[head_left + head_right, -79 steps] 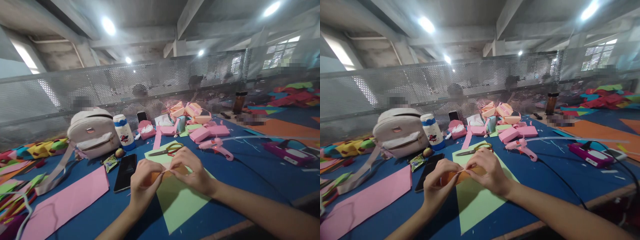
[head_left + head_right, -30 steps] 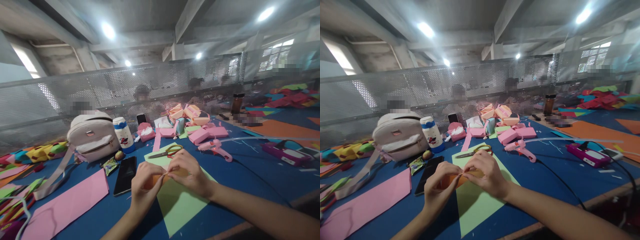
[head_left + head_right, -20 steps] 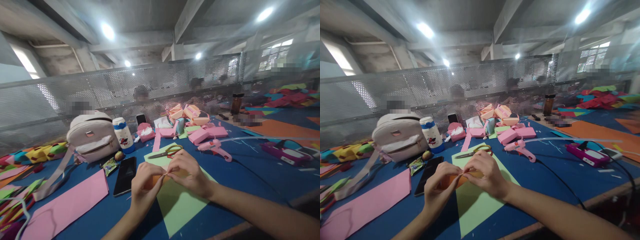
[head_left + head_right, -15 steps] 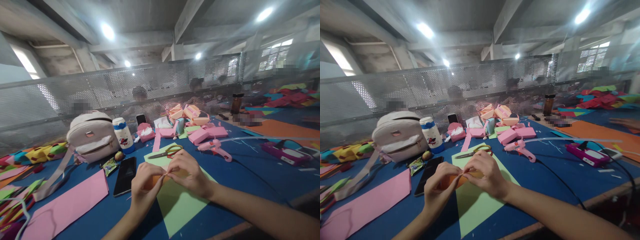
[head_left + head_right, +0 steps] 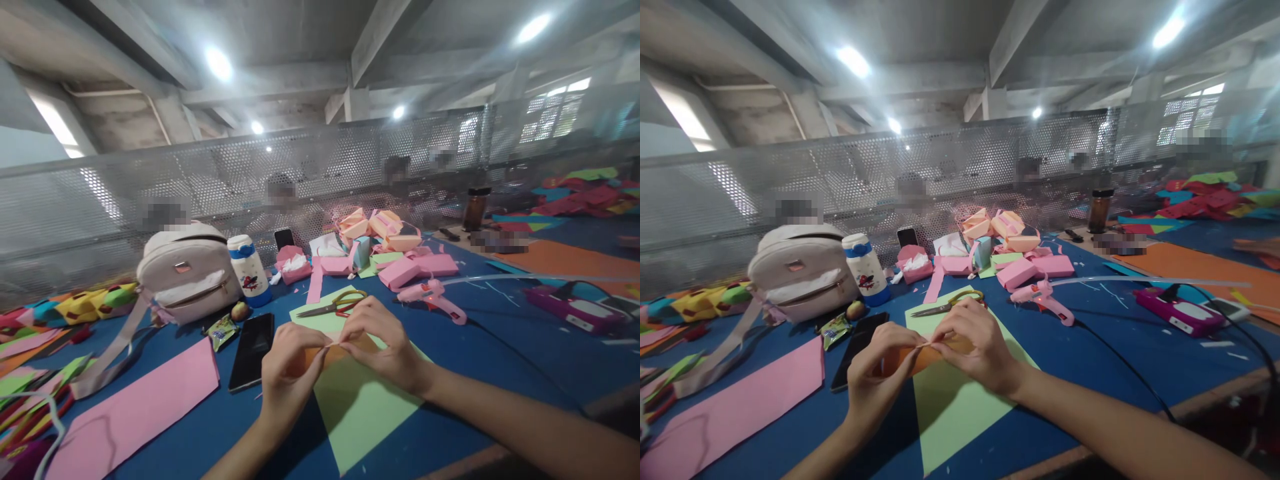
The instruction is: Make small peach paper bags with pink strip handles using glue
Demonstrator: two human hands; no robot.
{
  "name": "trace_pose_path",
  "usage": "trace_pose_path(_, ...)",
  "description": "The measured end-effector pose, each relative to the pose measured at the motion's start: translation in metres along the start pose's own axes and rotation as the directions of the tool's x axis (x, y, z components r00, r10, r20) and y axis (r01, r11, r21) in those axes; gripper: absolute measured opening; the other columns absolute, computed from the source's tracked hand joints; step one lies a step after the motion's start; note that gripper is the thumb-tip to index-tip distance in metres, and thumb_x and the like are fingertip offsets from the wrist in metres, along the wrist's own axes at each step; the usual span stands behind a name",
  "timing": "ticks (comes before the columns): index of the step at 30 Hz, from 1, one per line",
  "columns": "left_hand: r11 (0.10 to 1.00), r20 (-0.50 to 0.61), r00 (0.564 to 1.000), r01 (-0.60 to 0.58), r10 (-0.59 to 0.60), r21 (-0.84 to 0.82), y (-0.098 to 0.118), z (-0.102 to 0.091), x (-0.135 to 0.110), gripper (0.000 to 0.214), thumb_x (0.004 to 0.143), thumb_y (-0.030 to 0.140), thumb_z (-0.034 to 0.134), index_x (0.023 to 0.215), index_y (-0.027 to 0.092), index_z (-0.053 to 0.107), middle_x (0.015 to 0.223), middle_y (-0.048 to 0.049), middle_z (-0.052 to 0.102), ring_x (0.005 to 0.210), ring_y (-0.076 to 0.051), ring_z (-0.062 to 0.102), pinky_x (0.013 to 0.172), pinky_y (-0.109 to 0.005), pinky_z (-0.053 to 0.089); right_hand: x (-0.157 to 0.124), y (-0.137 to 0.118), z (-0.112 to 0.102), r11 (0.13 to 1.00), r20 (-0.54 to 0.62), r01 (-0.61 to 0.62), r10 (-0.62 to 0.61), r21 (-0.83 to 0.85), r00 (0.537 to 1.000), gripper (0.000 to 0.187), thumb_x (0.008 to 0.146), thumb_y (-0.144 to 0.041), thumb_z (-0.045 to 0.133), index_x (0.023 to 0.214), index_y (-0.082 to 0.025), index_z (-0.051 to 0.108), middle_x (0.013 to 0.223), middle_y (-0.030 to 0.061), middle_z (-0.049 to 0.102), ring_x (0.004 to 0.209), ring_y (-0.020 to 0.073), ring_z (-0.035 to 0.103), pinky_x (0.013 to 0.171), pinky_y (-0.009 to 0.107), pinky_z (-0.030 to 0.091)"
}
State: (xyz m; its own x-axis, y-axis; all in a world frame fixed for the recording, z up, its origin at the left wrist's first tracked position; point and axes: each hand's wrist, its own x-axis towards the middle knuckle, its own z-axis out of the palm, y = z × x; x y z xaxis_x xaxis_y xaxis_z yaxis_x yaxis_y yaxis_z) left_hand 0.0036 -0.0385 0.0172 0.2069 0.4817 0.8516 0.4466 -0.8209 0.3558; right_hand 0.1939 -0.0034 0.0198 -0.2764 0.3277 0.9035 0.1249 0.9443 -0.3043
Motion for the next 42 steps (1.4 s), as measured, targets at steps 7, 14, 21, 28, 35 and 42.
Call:
trace_pose_path(7,1.000,-0.008,1.000,0.011,-0.011,0.001,-0.001,0.000,0.000,0.016,0.085,0.005,0.066,0.089,0.020,0.067,0.083,-0.0014,0.071,0.076,-0.018,0.064,0.075,-0.034,0.044,0.001,0.000,-0.003,1.000,-0.002,0.004,-0.004,-0.008,1.000,0.006,0.087,-0.015,0.070,0.086,-0.020,0.066,0.078,0.0017,0.070,0.076,0.0184,0.057,0.074,0.034,0.045)
trace_pose_path(14,1.000,-0.021,1.000,0.020,-0.020,0.021,-0.002,-0.002,0.000,0.016,0.086,0.005,0.066,0.089,0.021,0.067,0.083,-0.0014,0.071,0.077,-0.018,0.065,0.075,-0.033,0.045,0.000,0.004,-0.003,1.000,-0.013,-0.006,0.006,-0.011,1.000,0.006,0.088,-0.016,0.069,0.087,-0.021,0.067,0.079,0.0019,0.070,0.078,0.0191,0.056,0.075,0.034,0.046)
trace_pose_path(21,0.999,-0.031,0.999,0.013,-0.012,0.036,-0.004,-0.003,0.001,0.017,0.085,0.005,0.066,0.088,0.021,0.066,0.082,-0.0005,0.071,0.077,-0.017,0.065,0.076,-0.033,0.045,-0.001,0.009,-0.004,0.999,-0.041,-0.051,0.051,0.010,0.998,0.007,0.087,-0.016,0.071,0.084,-0.020,0.067,0.078,0.0023,0.069,0.079,0.0193,0.056,0.075,0.034,0.046)
trace_pose_path(28,0.999,-0.045,0.998,0.036,-0.035,0.024,-0.007,-0.004,0.000,0.017,0.086,0.005,0.066,0.089,0.022,0.067,0.083,-0.0003,0.071,0.077,-0.018,0.065,0.077,-0.035,0.044,0.001,0.012,-0.006,0.998,-0.046,-0.055,0.056,0.005,0.997,0.006,0.088,-0.016,0.069,0.084,-0.020,0.066,0.079,0.0030,0.069,0.079,0.0197,0.057,0.074,0.035,0.046)
trace_pose_path(35,0.998,-0.056,0.997,0.062,-0.062,0.008,-0.010,-0.005,0.000,0.015,0.087,0.008,0.065,0.089,0.023,0.067,0.083,-0.0010,0.071,0.078,-0.019,0.064,0.076,-0.034,0.045,0.001,0.015,-0.008,0.999,-0.048,-0.039,0.038,-0.010,0.998,0.006,0.089,-0.018,0.068,0.084,-0.020,0.066,0.079,0.0030,0.069,0.079,0.0194,0.057,0.074,0.035,0.045)
trace_pose_path(42,0.997,-0.076,0.994,0.079,-0.078,0.008,-0.012,-0.005,-0.002,0.014,0.088,0.009,0.065,0.089,0.023,0.068,0.084,-0.0014,0.072,0.079,-0.019,0.064,0.076,-0.034,0.046,0.001,0.017,-0.008,0.999,-0.043,-0.010,0.008,-0.049,0.999,0.004,0.090,-0.019,0.067,0.086,-0.020,0.067,0.080,0.0037,0.070,0.079,0.0202,0.058,0.074,0.035,0.046)
